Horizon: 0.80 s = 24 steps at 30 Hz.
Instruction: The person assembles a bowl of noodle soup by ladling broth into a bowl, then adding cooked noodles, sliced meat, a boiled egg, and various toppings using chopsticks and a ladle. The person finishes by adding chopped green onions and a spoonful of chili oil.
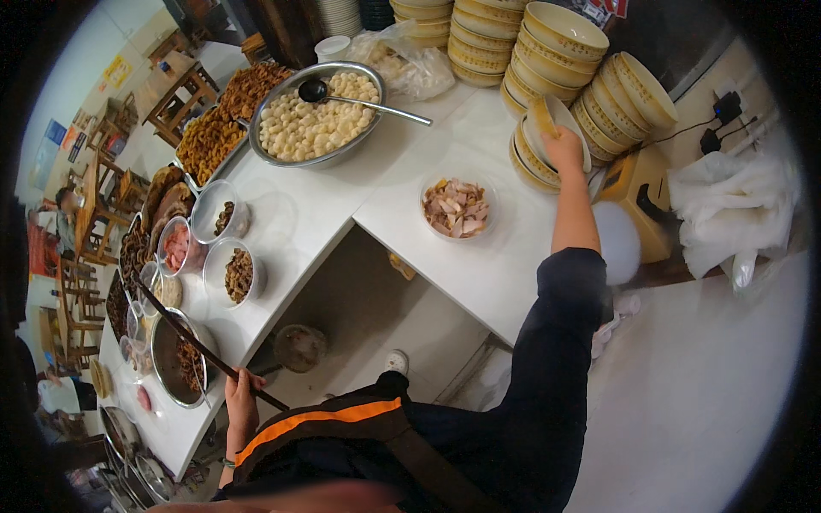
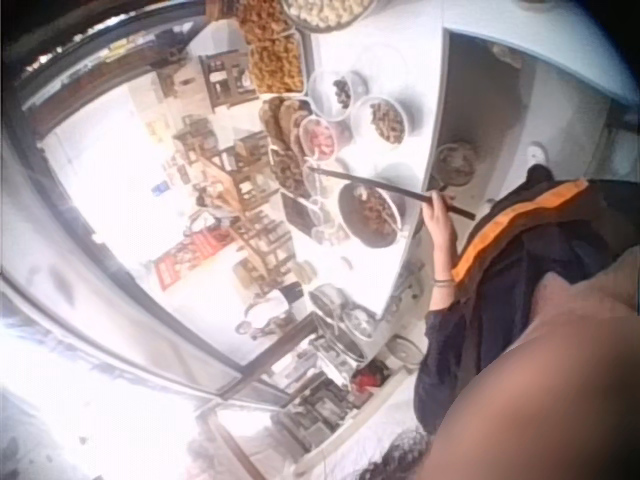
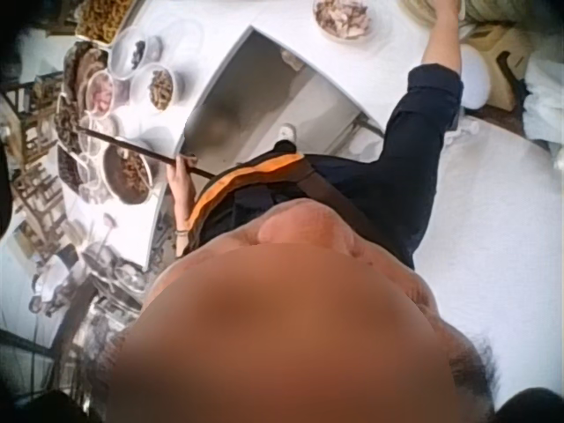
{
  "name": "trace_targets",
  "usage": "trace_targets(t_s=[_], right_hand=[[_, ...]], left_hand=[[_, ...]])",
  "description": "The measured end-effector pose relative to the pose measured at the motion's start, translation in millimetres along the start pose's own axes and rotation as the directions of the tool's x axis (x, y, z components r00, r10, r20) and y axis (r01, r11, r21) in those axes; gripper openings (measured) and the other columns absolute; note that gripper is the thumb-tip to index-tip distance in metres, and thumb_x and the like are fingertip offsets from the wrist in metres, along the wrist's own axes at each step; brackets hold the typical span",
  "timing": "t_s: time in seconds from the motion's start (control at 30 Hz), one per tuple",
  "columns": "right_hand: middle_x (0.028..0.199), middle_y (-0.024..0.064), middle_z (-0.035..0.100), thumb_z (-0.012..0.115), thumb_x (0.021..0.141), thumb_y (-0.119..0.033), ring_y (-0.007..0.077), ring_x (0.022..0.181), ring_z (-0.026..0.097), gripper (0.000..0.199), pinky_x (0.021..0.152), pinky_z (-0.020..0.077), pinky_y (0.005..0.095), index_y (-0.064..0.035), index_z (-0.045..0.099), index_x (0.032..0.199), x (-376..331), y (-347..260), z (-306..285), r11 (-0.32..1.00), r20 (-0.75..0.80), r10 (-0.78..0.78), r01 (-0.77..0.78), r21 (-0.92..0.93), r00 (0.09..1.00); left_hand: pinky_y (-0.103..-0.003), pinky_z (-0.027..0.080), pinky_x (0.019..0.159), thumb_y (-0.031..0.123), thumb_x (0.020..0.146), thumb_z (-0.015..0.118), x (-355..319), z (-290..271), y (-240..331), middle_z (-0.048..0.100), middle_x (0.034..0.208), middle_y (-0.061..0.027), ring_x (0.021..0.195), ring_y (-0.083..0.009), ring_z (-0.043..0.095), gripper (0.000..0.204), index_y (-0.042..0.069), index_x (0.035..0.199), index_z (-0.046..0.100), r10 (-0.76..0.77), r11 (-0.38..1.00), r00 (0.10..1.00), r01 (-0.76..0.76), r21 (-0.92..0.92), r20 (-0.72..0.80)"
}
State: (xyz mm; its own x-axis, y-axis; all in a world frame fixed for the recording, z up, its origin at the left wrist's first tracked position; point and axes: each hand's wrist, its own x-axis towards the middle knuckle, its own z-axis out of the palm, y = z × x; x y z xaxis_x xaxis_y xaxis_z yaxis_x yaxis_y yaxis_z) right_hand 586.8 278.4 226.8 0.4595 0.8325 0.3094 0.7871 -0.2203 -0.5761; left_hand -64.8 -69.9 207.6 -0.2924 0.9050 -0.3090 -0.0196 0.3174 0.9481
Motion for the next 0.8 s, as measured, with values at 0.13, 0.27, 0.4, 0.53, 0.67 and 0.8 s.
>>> trace_targets(t_s=[0.13, 0.27, 0.4, 0.53, 0.67, 0.8], right_hand=[[0.083, 0.0080, 0.063, 0.065, 0.082, -0.023, 0.0157, 0.077, 0.056, 0.026, 0.068, 0.0448, 0.0304, -0.0007, 0.064, 0.095, 20.3, 19.5, -0.2, 0.909, 0.118, 0.135, -0.170, 0.380, 0.984], [0.094, 0.0052, 0.062, 0.068, 0.083, -0.021, 0.0161, 0.083, 0.056, 0.032, 0.074, 0.0461, 0.0315, -0.0020, 0.059, 0.107, 43.6, 40.0, 5.6, 0.620, 0.150, 0.173, -0.226, 0.751, 0.973], [0.121, 0.0143, 0.055, 0.058, 0.089, -0.024, 0.0293, 0.107, 0.054, 0.044, 0.093, 0.0421, 0.0460, -0.0004, 0.050, 0.124, 57.9, 51.7, -4.2, 0.317, 0.191, 0.255, -0.268, 0.910, 0.948], [0.136, 0.0139, 0.044, 0.058, 0.088, -0.024, 0.0291, 0.118, 0.046, 0.053, 0.101, 0.0353, 0.0428, 0.0011, 0.042, 0.133, 53.5, 53.5, -11.7, 0.193, 0.117, 0.319, -0.185, 0.964, 0.941], [0.139, 0.0127, 0.041, 0.057, 0.090, -0.025, 0.0280, 0.120, 0.044, 0.056, 0.103, 0.0329, 0.0392, 0.0014, 0.038, 0.135, 50.4, 33.6, -18.4, -0.011, 0.153, 0.447, -0.166, 0.986, 0.881], [0.141, 0.0122, 0.038, 0.056, 0.091, -0.023, 0.0268, 0.126, 0.038, 0.053, 0.102, 0.0355, 0.0422, 0.0005, 0.039, 0.135, 47.8, 10.5, -25.0, 0.061, 0.134, 0.471, -0.184, 0.981, 0.872]], left_hand=[[-0.034, 0.049, 0.070, 0.013, 0.097, 0.043, -0.3, 1.9, 1.7, 0.043, 0.067, -0.0028, 0.063, -0.0135, 0.046, 0.014, 0.005, 0.087, 0.044, -0.011, 1.000, 1.000, 0.011, 0.008, -0.023], [-0.032, 0.048, 0.069, 0.013, 0.096, 0.043, -3.0, 0.5, 3.4, 0.046, 0.067, -0.0028, 0.063, -0.0133, 0.047, 0.013, 0.005, 0.087, 0.045, -0.058, 0.998, 0.995, 0.057, -0.019, -0.078], [-0.030, 0.047, 0.070, 0.014, 0.096, 0.044, -7.5, -3.1, 6.6, 0.048, 0.069, -0.0029, 0.067, -0.0138, 0.051, 0.013, 0.004, 0.089, 0.046, -0.051, 0.998, 0.996, 0.049, -0.035, -0.073], [-0.029, 0.047, 0.069, 0.014, 0.096, 0.045, -14.4, -10.2, 7.8, 0.050, 0.069, -0.0025, 0.069, -0.0141, 0.054, 0.012, 0.003, 0.091, 0.047, -0.096, 0.994, 0.992, 0.092, -0.053, -0.080], [-0.032, 0.048, 0.072, 0.016, 0.097, 0.043, -19.9, -17.7, 8.8, 0.048, 0.070, -0.0029, 0.067, -0.0142, 0.051, 0.013, 0.004, 0.093, 0.045, -0.145, 0.989, 0.983, 0.146, -0.001, -0.112], [-0.032, 0.048, 0.072, 0.015, 0.097, 0.043, -24.5, -24.0, 8.9, 0.048, 0.070, -0.0027, 0.068, -0.0138, 0.052, 0.013, 0.004, 0.090, 0.045, -0.095, 0.995, 0.989, 0.093, -0.020, -0.116]])
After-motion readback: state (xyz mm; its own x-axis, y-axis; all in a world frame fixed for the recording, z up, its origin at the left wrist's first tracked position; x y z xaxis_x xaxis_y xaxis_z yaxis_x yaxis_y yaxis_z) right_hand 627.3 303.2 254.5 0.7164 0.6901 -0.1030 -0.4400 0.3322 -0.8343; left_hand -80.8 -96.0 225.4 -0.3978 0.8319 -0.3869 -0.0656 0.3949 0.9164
